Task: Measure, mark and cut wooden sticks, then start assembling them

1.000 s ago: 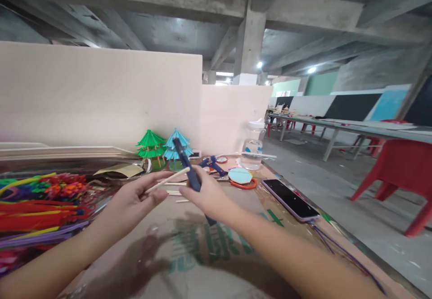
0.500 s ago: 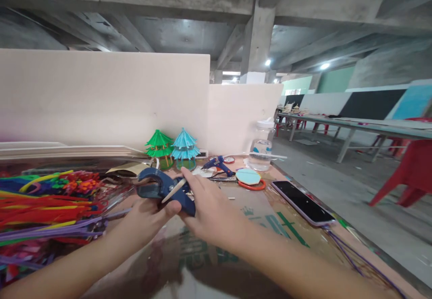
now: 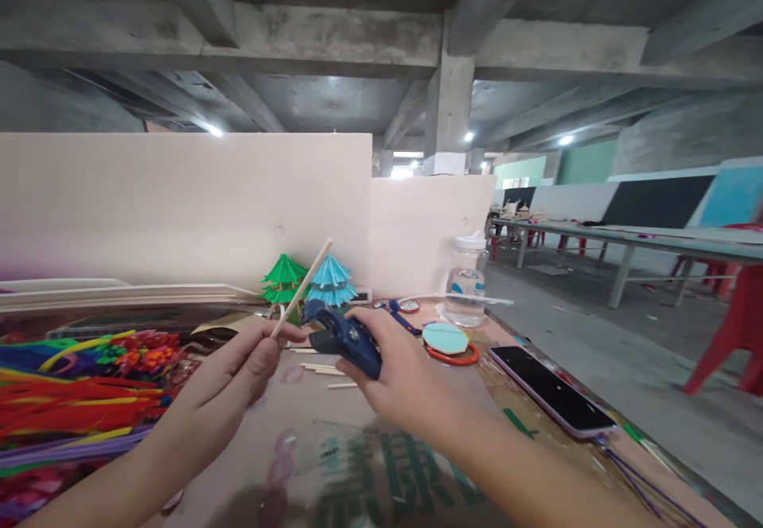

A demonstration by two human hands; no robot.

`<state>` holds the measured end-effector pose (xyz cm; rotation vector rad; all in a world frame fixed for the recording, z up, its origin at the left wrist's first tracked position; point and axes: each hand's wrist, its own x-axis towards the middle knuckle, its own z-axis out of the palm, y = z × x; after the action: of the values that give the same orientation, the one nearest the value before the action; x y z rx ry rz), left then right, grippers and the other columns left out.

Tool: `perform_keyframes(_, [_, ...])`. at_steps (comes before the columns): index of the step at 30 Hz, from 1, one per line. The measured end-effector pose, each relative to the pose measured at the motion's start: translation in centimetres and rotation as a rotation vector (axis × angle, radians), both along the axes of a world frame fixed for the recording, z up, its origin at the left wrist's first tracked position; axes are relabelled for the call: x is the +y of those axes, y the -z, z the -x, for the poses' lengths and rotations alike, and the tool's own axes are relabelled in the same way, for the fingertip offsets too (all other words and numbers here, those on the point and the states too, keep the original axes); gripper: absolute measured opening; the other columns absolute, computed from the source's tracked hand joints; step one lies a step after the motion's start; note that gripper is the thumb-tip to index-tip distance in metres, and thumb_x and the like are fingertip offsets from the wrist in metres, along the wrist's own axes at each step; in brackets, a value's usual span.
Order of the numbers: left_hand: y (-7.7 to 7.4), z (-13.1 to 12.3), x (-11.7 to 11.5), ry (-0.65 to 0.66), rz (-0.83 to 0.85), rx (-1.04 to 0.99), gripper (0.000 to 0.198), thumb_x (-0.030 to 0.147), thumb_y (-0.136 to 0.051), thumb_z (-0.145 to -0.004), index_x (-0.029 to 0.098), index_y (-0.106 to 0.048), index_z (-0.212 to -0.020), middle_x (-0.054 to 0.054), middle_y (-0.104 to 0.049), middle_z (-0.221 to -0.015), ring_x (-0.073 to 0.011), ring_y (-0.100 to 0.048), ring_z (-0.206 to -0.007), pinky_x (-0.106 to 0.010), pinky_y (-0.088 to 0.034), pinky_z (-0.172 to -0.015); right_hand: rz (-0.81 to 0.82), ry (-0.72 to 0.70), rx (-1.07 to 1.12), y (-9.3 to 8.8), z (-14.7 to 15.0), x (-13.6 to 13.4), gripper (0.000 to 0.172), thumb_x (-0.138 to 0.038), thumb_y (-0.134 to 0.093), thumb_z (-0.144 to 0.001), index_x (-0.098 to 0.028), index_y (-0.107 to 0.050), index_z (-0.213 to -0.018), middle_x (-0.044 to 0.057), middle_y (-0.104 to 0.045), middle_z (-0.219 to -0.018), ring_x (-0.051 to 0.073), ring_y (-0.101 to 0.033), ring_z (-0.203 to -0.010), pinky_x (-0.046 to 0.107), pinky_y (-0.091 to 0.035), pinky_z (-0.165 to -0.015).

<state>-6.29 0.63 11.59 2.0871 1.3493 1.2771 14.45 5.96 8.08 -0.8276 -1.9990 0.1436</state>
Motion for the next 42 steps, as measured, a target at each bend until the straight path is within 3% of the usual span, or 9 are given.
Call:
perform_keyframes(7, [0.2, 0.0, -0.3, -0.021, -0.020, 0.074, 0.044, 0.056, -0.034, -0.093, 0.023, -0.063, -0.094, 0.004, -0.041, -0.058, -0.0139, -0.038, -0.052, -0.024, -0.030, -0.048, -0.080, 0.041, -0.026, 0.1, 0.0, -0.1, 0.040, -0.035, -0.059, -0.085, -0.023, -0.052, -0.122, 0.012, -0.065, -0.120, 0.029, -0.062, -0.109, 0.045, -0.049, -0.092])
perform_keyframes(14, [-0.4, -1.0, -0.7, 0.118, -0.101, 0.187, 0.038, 0.044, -0.033, -0.094, 0.023, -0.065, -0.096, 0.002, -0.044, -0.060, -0.0175, -0.045, -0.060, -0.028, -0.043, -0.066, -0.099, 0.027, -0.063, -0.2, -0.2, -0.6, 0.042, -0.029, -0.060, -0.083, -0.020, -0.050, -0.123, 0.015, -0.063, -0.120, 0.030, -0.059, -0.112, 0.049, -0.048, -0.093])
perform_keyframes(20, [-0.1, -0.9, -0.6, 0.114, -0.116, 0.215, 0.034, 0.042, -0.037, -0.091, 0.022, -0.061, -0.077, 0.003, -0.040, -0.054, -0.0143, -0.035, -0.050, -0.024, -0.039, -0.053, -0.081, -0.009, -0.103, -0.7, -0.2, -1.9, 0.045, -0.022, -0.063, -0.080, -0.023, -0.050, -0.124, 0.013, -0.062, -0.121, 0.030, -0.057, -0.114, 0.048, -0.048, -0.093])
perform_keyframes(27, [0.4, -0.6, -0.4, 0.128, -0.089, 0.197, 0.034, 0.042, -0.041, -0.091, 0.024, -0.069, -0.097, 0.004, -0.039, -0.051, -0.0149, -0.035, -0.048, -0.024, -0.039, -0.053, -0.019, -0.048, -0.079, -1.3, -0.1, -2.5, 0.042, -0.025, -0.064, -0.083, -0.025, -0.050, -0.123, 0.012, -0.063, -0.121, 0.030, -0.058, -0.114, 0.048, -0.047, -0.092])
perform_keyframes(30, [0.3, -0.6, -0.4, 0.135, -0.097, 0.203, 0.030, 0.038, -0.041, -0.091, 0.024, -0.067, -0.096, 0.005, -0.037, -0.051, -0.0145, -0.035, -0.049, -0.024, -0.039, -0.056, 0.002, -0.054, -0.075, -1.4, -0.1, -2.5, 0.041, -0.026, -0.064, -0.083, -0.024, -0.050, -0.122, 0.012, -0.064, -0.120, 0.030, -0.058, -0.112, 0.047, -0.048, -0.090])
perform_keyframes(36, [0.5, -0.2, -0.5, 0.146, -0.129, 0.235, 0.029, 0.037, -0.039, -0.093, 0.023, -0.054, -0.072, 0.005, -0.037, -0.054, -0.0139, -0.037, -0.053, -0.025, -0.038, -0.060, 0.000, -0.079, -0.068, -1.6, -0.1, -2.7, 0.037, -0.025, -0.063, -0.083, -0.025, -0.051, -0.119, 0.010, -0.065, -0.117, 0.029, -0.060, -0.108, 0.046, -0.048, -0.089])
perform_keyframes(42, [0.6, 0.1, -0.3, 0.185, -0.140, 0.241, 0.035, 0.040, -0.037, -0.094, 0.023, -0.042, -0.064, 0.005, -0.036, -0.054, -0.0126, -0.033, -0.050, -0.024, -0.032, -0.052, -0.040, -0.077, -0.083, -1.6, -0.2, -2.6, 0.035, -0.025, -0.064, -0.084, -0.024, -0.052, -0.117, 0.010, -0.066, -0.116, 0.027, -0.060, -0.108, 0.044, -0.048, -0.089])
